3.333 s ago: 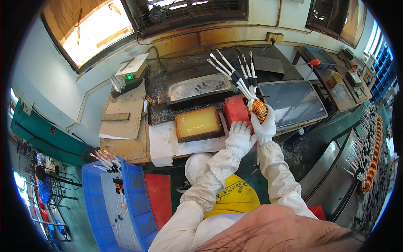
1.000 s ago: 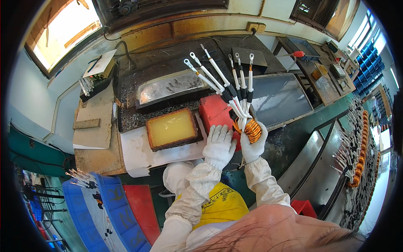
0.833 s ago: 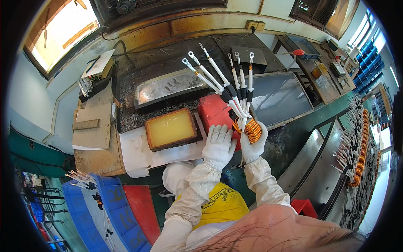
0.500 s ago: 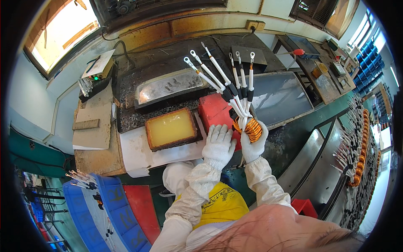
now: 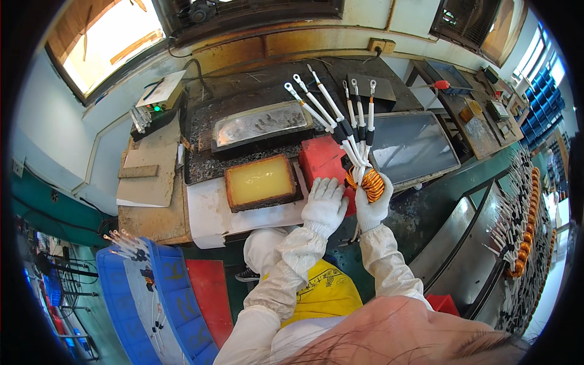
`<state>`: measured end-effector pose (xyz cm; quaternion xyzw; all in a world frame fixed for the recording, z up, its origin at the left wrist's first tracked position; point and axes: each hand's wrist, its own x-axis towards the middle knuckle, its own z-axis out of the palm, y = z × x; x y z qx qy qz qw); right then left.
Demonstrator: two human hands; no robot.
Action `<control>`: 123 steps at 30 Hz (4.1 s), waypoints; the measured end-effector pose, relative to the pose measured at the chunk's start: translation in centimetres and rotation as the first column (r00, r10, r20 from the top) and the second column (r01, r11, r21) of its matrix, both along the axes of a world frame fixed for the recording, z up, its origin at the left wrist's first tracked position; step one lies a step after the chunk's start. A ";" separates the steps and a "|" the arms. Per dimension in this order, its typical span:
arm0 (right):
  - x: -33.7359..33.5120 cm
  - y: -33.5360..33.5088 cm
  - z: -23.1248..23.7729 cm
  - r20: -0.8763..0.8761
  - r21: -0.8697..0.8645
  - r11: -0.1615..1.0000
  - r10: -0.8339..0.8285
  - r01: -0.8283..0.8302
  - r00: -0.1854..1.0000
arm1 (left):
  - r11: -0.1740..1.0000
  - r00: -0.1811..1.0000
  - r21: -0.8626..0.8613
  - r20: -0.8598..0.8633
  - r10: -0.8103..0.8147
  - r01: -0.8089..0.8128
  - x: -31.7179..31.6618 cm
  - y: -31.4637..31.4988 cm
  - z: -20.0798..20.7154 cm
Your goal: Dipping ends of wire assembly into a molten tin bath to coat the terminals.
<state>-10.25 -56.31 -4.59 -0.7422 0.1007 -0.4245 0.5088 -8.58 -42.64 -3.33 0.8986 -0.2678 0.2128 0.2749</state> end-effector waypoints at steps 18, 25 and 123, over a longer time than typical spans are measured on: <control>-0.2 -1.5 3.3 -0.156 0.083 0.977 0.207 -0.196 0.966 | 0.993 0.996 0.104 -0.077 -0.044 0.052 0.3 0.1 -0.2; 0.0 -4.8 9.6 -0.220 0.454 0.750 0.618 -0.481 0.755 | 0.992 0.996 0.122 -0.084 -0.034 0.045 0.3 0.1 -0.6; 0.5 0.1 0.2 0.211 -0.323 0.933 -0.090 0.156 0.973 | 0.943 0.921 -0.267 0.381 -0.086 0.198 -0.3 0.0 9.6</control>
